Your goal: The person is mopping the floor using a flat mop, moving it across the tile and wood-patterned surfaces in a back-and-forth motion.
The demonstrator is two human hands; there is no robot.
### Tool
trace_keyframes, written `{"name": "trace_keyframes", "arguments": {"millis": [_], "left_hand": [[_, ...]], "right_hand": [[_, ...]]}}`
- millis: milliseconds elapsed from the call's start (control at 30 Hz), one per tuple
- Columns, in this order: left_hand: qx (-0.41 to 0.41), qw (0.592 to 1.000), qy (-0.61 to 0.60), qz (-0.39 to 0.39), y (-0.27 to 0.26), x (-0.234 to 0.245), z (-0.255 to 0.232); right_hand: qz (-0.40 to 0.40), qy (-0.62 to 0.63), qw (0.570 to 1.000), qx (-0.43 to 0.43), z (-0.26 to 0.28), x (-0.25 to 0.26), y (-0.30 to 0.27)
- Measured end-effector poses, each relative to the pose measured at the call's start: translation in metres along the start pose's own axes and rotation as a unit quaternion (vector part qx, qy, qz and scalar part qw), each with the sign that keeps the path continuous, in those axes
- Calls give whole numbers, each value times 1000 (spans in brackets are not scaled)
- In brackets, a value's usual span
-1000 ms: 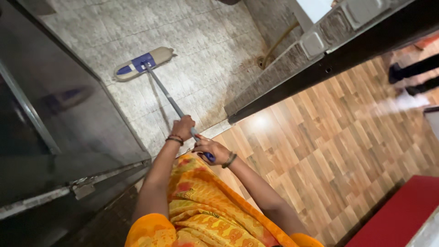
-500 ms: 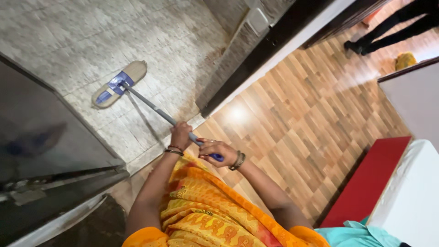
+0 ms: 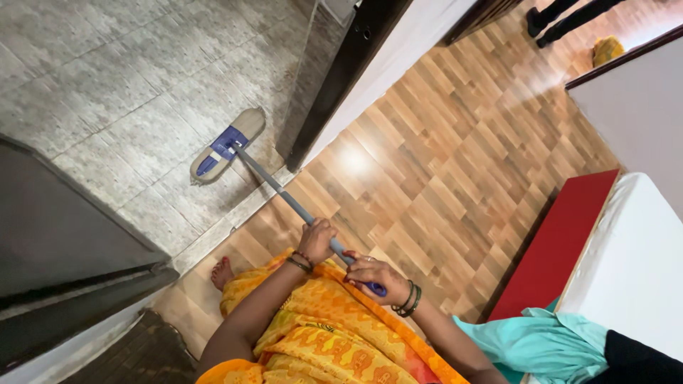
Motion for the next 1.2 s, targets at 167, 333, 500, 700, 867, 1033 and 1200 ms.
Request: {"name": "trace_keyframes", "arguments": {"millis": [167, 333, 500, 700, 867, 1033, 1200], "left_hand": [[16, 1000, 0, 21, -1, 12, 8], [18, 999, -6, 48, 2, 41, 49], [0, 993, 46, 110, -4, 66, 131], [20, 968, 93, 231, 24, 119, 234], [86, 940, 145, 296, 48, 141, 265], [103, 954, 133, 248, 34, 132, 249], [101, 948, 188, 236, 17, 116, 217]], "right_hand": [[-3, 44, 998, 38, -14, -5, 12], [-19, 41, 998, 50, -23, -28, 50], [-34, 49, 997, 38, -42, -74, 108], [-80, 115, 989, 46, -79, -119, 199], [-117, 89, 989, -17, -97, -137, 232], [-72, 45, 996, -9, -93, -137, 220], [-60, 15, 998, 0, -81, -135, 189]]}}
Point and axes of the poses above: each hand's wrist, its own y-axis towards the middle knuckle, its own x-axis out of the back of the hand, z = x × y, the point moved 1 cm from there along y, towards the middle knuckle, and after that the axes turned 12 degrees about -x, right-handed, at the moved point
